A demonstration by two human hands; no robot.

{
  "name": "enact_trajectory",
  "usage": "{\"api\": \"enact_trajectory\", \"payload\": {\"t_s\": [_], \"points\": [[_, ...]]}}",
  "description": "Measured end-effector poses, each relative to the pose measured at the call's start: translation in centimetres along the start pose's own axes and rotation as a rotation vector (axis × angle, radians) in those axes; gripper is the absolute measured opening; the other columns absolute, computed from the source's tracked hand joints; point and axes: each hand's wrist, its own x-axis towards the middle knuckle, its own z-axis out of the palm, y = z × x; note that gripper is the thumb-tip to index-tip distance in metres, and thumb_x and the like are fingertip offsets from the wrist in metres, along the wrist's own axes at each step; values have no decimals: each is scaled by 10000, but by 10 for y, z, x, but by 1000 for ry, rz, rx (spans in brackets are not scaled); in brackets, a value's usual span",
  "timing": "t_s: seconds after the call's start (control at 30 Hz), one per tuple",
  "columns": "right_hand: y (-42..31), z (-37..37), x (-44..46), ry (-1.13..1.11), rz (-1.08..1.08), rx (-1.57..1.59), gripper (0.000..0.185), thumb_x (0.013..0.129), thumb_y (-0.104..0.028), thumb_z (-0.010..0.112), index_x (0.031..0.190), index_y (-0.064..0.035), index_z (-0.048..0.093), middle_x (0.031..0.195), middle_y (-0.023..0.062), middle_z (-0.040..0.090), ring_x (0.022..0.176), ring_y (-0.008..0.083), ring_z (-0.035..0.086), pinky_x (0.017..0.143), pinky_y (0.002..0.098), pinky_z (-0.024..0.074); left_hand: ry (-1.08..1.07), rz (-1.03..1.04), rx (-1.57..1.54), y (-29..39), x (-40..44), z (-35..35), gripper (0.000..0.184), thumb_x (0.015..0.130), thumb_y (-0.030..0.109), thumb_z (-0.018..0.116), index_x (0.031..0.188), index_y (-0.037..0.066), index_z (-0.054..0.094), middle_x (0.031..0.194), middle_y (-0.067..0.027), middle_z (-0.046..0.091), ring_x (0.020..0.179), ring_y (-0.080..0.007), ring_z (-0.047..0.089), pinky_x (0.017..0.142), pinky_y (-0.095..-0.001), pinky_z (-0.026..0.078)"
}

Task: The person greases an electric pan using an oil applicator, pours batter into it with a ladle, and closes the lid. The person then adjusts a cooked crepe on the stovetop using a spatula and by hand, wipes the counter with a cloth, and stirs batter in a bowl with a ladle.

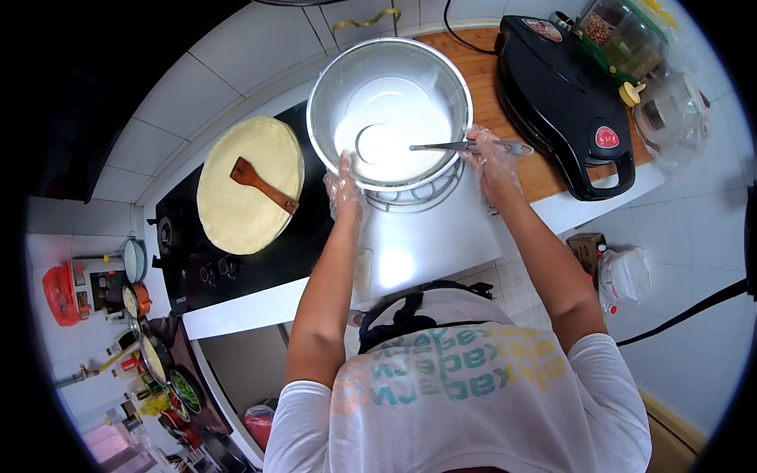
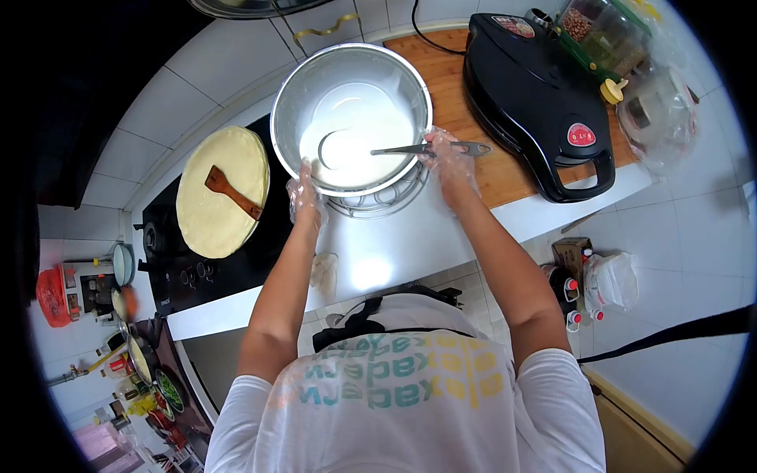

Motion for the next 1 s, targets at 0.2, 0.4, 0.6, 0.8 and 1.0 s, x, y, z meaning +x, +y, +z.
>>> {"api": "enact_trajectory", "payload": {"t_s": [0.2, 0.4, 0.6, 0.8, 1.0], "points": [[-2, -1, -2, 106, 102, -34, 187, 900, -166, 444, 976, -5, 502, 963, 79, 504, 822, 162, 543, 703, 272, 543, -243, 103, -202, -15, 11, -10, 503, 796, 322, 590, 1165, 38, 399, 1088, -112, 464, 952, -220, 485, 718, -329, 470], [5, -6, 4, 61, 110, 35, 237, 919, -205, 405, 1008, 1, 482, 963, 111, 493, 832, 182, 560, 732, 277, 540, -309, -24, -423, -3, -19, -23, 456, 827, 122, 561, 1236, 62, 370, 1004, -85, 546, 810, -181, 563, 634, -311, 471], [-1, 1, -3, 31, 153, -2, 219, 921, -188, 392, 1017, -12, 479, 989, 127, 488, 867, 187, 557, 788, 294, 521, -371, -33, -285, 14, -31, -26, 554, 825, 46, 535, 1301, 153, 273, 958, -68, 561, 750, -129, 568, 602, -252, 470], [7, 0, 1, 22, 131, 24, 196, 918, -176, 395, 1005, -15, 464, 1008, 112, 469, 946, 190, 516, 828, 300, 509, -299, -6, -253, 5, -24, -21, 624, 807, -20, 521, 1333, 159, 238, 863, -70, 563, 598, -103, 522, 535, -238, 475], [14, -1, 5, 56, 106, 54, 180, 916, -150, 387, 1015, -11, 445, 1002, 95, 432, 943, 180, 495, 844, 311, 504, -303, 21, -275, 2, -15, -17, 647, 802, -23, 528, 1343, 165, 227, 806, -49, 538, 565, -89, 488, 509, -231, 475]]}}
